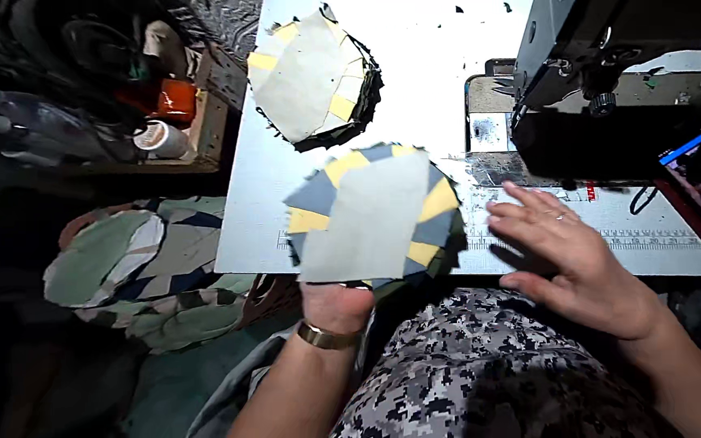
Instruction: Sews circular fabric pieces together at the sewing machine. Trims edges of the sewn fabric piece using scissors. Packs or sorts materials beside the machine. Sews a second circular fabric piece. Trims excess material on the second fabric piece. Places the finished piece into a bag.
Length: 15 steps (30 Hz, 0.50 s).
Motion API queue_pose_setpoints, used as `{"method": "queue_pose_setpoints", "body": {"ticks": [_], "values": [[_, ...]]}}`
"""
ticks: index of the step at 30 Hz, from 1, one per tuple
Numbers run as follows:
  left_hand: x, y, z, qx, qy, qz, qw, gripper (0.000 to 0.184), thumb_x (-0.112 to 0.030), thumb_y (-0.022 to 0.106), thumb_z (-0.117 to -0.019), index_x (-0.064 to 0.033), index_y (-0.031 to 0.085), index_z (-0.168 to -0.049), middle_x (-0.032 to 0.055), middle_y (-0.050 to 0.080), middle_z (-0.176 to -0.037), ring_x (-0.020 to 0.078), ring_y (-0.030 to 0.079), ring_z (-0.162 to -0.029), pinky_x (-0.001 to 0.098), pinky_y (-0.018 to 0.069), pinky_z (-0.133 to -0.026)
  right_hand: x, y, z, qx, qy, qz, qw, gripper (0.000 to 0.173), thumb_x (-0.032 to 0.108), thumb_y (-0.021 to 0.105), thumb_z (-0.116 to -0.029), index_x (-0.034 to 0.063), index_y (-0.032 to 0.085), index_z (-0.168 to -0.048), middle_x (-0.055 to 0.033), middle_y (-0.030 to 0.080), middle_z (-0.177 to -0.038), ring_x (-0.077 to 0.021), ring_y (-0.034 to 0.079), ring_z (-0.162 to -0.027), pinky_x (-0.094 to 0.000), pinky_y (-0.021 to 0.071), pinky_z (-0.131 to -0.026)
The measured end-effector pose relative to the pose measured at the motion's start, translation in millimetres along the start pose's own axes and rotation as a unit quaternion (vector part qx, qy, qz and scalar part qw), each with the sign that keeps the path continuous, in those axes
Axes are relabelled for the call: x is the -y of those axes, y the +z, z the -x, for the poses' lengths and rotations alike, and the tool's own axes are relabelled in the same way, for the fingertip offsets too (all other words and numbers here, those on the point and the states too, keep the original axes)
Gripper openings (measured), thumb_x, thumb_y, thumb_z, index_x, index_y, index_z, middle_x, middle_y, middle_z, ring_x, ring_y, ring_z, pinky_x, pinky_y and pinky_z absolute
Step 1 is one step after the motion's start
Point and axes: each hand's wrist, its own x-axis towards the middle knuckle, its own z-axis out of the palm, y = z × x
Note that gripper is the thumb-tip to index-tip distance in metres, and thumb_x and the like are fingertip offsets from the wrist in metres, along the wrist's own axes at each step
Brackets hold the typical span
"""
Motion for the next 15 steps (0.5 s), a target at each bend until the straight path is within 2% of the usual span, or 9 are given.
{"method": "queue_pose_setpoints", "body": {"ticks": [2, 5, 7, 9, 10, 11, 12, 13, 15], "values": [[-24.0, 0.4, -14.9, 0.044, 0.077, -0.044, 0.995, 0.036, -0.040, 0.047, -0.1041, -0.0191, 0.073, -0.093, 0.0000, 0.075, -0.091, 0.0118, 0.073, -0.090, 0.0350, 0.0622, -0.079, -13.9, -8.4, 16.5, -0.034, 0.047, 0.016, 0.998, 0.047, 0.037, 0.059, -0.1008, 0.0024, 0.067, -0.132, -0.0127, 0.065, -0.138, -0.0320, 0.049, -0.141, -0.0554, 0.0383, -0.118], [-64.3, -11.9, -42.5, 0.219, 0.150, -0.189, 0.945, 0.027, -0.044, 0.067, -0.0939, -0.0236, 0.074, -0.110, -0.0046, 0.076, -0.107, 0.0085, 0.071, -0.105, 0.0313, 0.0593, -0.092, -29.5, -14.4, 40.3, -0.087, 0.100, 0.013, 0.991, 0.043, 0.031, 0.060, -0.1013, 0.0004, 0.066, -0.131, -0.0136, 0.067, -0.134, -0.0293, 0.055, -0.136, -0.0480, 0.0446, -0.116], [-74.6, -0.2, -56.9, 0.229, 0.189, -0.294, 0.909, 0.038, -0.055, 0.071, -0.0880, -0.0278, 0.066, -0.114, -0.0088, 0.071, -0.110, 0.0063, 0.066, -0.108, 0.0311, 0.0572, -0.094, -36.4, -13.7, 51.6, -0.121, 0.120, -0.006, 0.985, 0.041, 0.028, 0.060, -0.1014, -0.0012, 0.066, -0.129, -0.0154, 0.066, -0.133, -0.0271, 0.057, -0.134, -0.0434, 0.0469, -0.114], [-53.8, 40.7, -62.9, 0.248, 0.209, -0.427, 0.844, 0.036, -0.060, 0.065, -0.0904, -0.0351, 0.066, -0.116, -0.0183, 0.070, -0.113, -0.0047, 0.063, -0.109, 0.0199, 0.0535, -0.095, -39.8, -11.6, 57.7, -0.146, 0.135, -0.028, 0.980, 0.039, 0.026, 0.061, -0.1010, -0.0015, 0.066, -0.128, -0.0159, 0.066, -0.133, -0.0253, 0.059, -0.132, -0.0410, 0.0489, -0.112], [-33.7, 65.2, -69.2, 0.298, 0.235, -0.522, 0.764, 0.044, -0.061, 0.054, -0.0974, -0.0304, 0.060, -0.129, -0.0167, 0.065, -0.129, -0.0048, 0.056, -0.124, 0.0201, 0.0460, -0.107, -40.2, -11.0, 59.0, -0.152, 0.138, -0.037, 0.978, 0.039, 0.026, 0.061, -0.1010, -0.0014, 0.066, -0.128, -0.0156, 0.066, -0.133, -0.0248, 0.059, -0.132, -0.0404, 0.0495, -0.111], [-13.1, 77.1, -78.9, 0.374, 0.256, -0.613, 0.648, 0.058, -0.052, 0.043, -0.1052, -0.0136, 0.051, -0.148, 0.0002, 0.050, -0.154, 0.0104, 0.038, -0.147, 0.0356, 0.0277, -0.125, -40.2, -10.3, 59.7, -0.156, 0.140, -0.042, 0.977, 0.040, 0.027, 0.061, -0.1009, -0.0013, 0.066, -0.128, -0.0153, 0.066, -0.133, -0.0247, 0.059, -0.132, -0.0402, 0.0502, -0.111], [9.6, 79.1, -87.0, 0.412, 0.263, -0.703, 0.517, 0.063, -0.050, 0.035, -0.1055, -0.0110, 0.048, -0.153, 0.0116, 0.038, -0.163, 0.0279, 0.025, -0.156, 0.0572, 0.0140, -0.127, -40.2, -9.4, 60.2, -0.159, 0.139, -0.042, 0.977, 0.040, 0.027, 0.061, -0.1007, -0.0019, 0.066, -0.128, -0.0154, 0.067, -0.132, -0.0252, 0.059, -0.132, -0.0405, 0.0504, -0.111], [31.7, 74.2, -90.8, 0.426, 0.242, -0.769, 0.411, 0.063, -0.053, 0.033, -0.1040, -0.0178, 0.048, -0.155, 0.0128, 0.033, -0.166, 0.0360, 0.020, -0.157, 0.0702, 0.0107, -0.122, -40.1, -8.8, 60.5, -0.160, 0.138, -0.039, 0.977, 0.040, 0.027, 0.062, -0.1004, -0.0021, 0.066, -0.128, -0.0150, 0.067, -0.132, -0.0253, 0.058, -0.133, -0.0404, 0.0504, -0.111], [58.0, 61.1, -92.1, 0.429, 0.203, -0.827, 0.301, 0.069, -0.064, 0.033, -0.1009, -0.0268, 0.042, -0.158, 0.0092, 0.026, -0.170, 0.0384, 0.017, -0.157, 0.0756, 0.0118, -0.117, -41.0, -8.4, 60.6, -0.155, 0.134, -0.028, 0.978, 0.041, 0.029, 0.062, -0.1002, -0.0014, 0.067, -0.127, -0.0142, 0.068, -0.131, -0.0264, 0.058, -0.133, -0.0418, 0.0499, -0.112]]}}
